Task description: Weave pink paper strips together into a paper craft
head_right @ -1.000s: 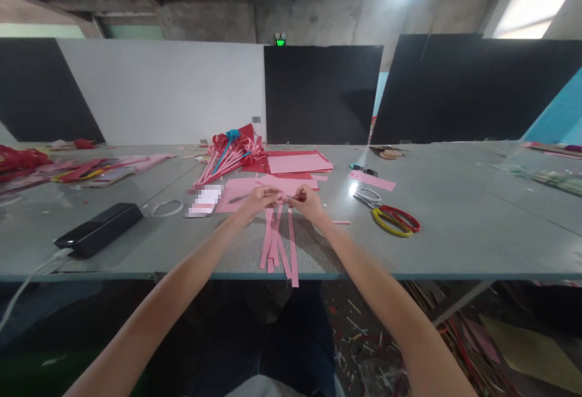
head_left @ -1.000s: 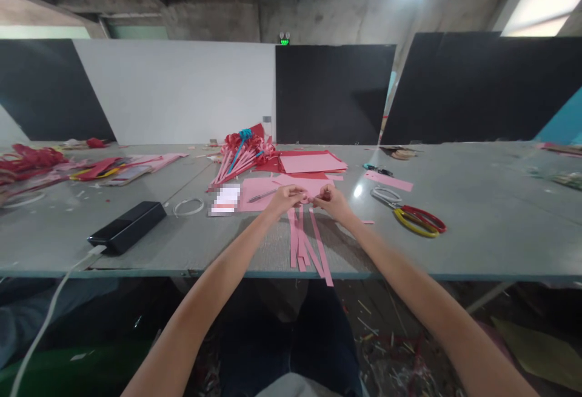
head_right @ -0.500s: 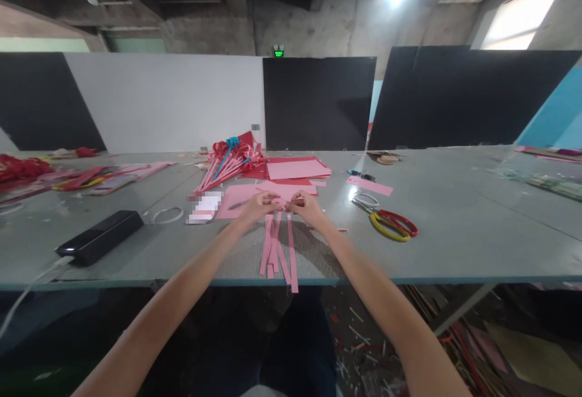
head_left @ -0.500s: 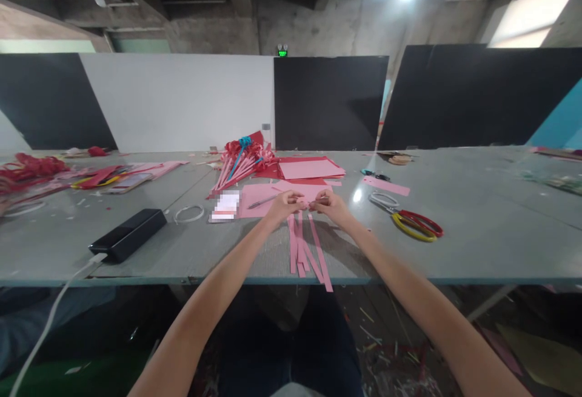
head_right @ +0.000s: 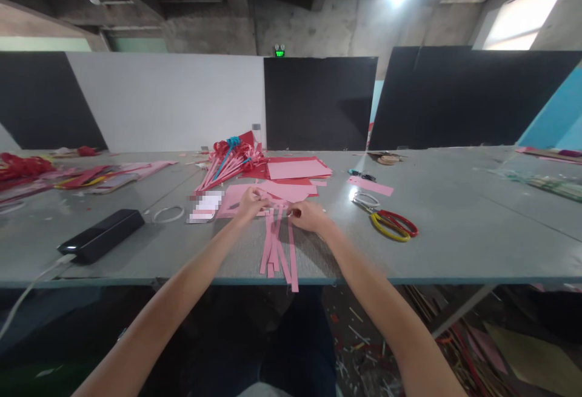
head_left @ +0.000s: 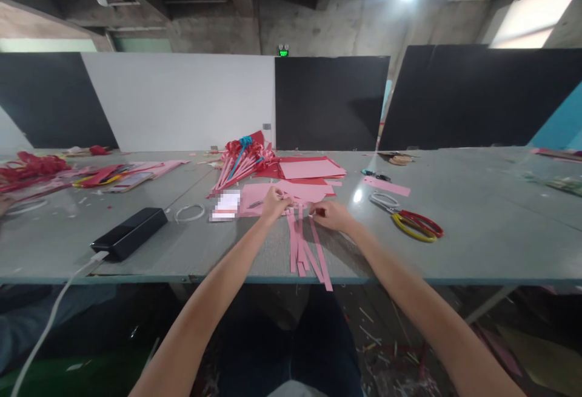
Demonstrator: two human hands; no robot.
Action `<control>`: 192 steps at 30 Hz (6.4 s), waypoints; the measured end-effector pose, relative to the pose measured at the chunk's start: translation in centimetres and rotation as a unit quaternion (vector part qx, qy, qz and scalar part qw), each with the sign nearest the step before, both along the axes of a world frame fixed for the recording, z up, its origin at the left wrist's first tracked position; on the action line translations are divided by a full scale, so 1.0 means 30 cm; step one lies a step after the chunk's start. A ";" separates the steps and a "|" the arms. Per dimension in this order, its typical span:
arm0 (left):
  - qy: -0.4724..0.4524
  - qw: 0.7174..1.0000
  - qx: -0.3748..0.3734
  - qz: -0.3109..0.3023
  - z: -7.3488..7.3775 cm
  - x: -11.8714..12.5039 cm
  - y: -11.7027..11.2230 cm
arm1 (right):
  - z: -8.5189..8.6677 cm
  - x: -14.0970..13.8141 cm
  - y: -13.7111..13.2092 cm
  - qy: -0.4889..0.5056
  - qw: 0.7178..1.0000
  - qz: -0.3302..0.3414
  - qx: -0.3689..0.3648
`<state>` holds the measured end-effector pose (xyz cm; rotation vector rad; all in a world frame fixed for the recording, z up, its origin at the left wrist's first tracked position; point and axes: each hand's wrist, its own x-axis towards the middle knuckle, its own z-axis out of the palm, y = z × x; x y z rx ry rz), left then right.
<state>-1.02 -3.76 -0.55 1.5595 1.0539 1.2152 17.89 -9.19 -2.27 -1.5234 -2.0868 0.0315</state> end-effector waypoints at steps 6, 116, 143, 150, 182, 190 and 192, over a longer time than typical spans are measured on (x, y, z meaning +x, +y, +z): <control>0.000 1.000 0.005 0.022 -0.009 0.001 -0.002 | -0.026 0.016 0.019 -0.084 0.996 -0.012 -0.041; 0.279 0.909 0.309 0.000 -0.033 0.056 -0.035 | -0.011 -0.045 0.022 0.390 0.919 0.059 -0.023; 0.436 0.806 0.397 -0.052 -0.037 0.036 -0.016 | -0.022 -0.024 0.020 0.167 0.980 0.087 0.064; 0.379 0.848 0.360 -0.083 -0.026 0.028 -0.019 | -0.011 -0.024 0.019 0.235 0.966 0.109 0.013; 0.191 0.943 0.260 -0.082 -0.013 0.029 -0.023 | 0.025 -0.020 -0.003 0.423 0.901 0.084 -0.049; 0.172 0.951 0.249 -0.065 -0.019 0.027 -0.016 | 0.005 -0.009 0.013 0.436 0.896 0.086 -0.019; 0.167 0.955 0.234 -0.071 -0.024 0.029 -0.013 | 0.004 -0.012 0.015 0.431 0.899 0.080 -0.015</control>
